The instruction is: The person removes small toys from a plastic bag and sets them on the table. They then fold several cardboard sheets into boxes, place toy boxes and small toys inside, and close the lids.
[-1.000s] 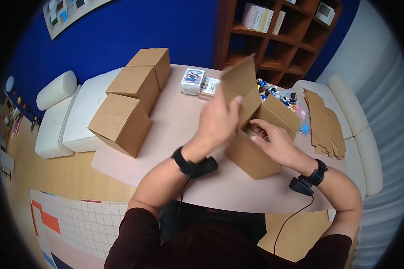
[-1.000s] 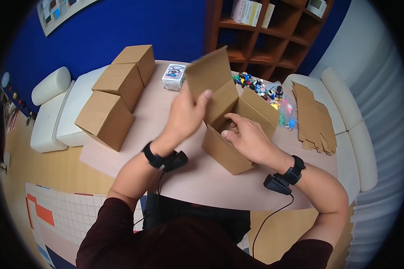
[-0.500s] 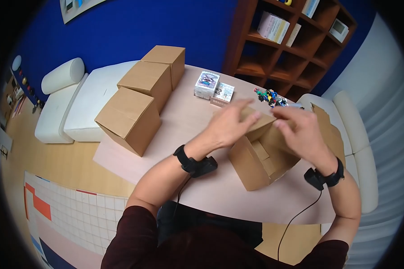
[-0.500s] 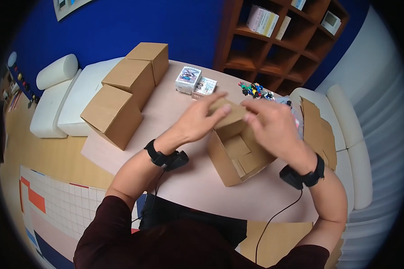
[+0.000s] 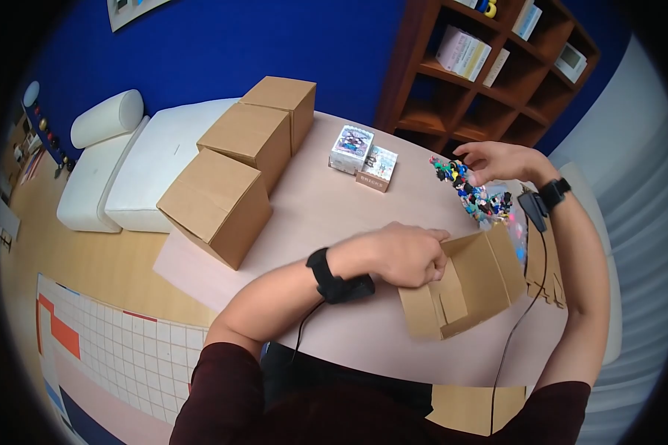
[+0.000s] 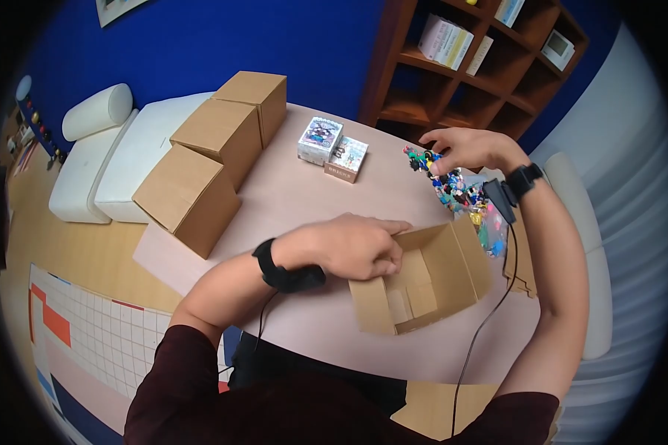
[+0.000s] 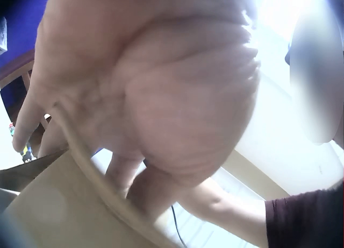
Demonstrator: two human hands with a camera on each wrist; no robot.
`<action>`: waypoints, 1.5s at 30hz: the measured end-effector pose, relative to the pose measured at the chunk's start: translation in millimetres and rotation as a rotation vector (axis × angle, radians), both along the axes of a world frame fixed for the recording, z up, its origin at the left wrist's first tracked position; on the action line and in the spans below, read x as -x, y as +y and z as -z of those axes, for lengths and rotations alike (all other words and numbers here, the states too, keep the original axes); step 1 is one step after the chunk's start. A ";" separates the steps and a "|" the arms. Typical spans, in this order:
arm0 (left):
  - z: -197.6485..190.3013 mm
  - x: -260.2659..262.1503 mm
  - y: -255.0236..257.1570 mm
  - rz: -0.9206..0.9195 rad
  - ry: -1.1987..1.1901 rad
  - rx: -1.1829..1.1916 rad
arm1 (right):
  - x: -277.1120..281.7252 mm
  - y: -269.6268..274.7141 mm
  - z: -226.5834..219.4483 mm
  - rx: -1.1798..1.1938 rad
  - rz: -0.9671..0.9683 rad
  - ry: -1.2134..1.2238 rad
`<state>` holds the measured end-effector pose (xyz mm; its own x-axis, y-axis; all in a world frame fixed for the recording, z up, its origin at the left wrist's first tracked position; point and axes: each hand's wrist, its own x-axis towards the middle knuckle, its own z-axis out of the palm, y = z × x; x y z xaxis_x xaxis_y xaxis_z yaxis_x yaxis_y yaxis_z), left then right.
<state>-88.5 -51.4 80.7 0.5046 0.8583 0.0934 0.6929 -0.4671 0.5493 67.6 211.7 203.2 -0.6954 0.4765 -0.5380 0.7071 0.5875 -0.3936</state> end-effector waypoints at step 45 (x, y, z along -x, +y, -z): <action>13.6 0.5 -12.6 -0.455 -0.013 -0.208 | -98.9 -208.7 38.3 -0.559 -0.417 0.252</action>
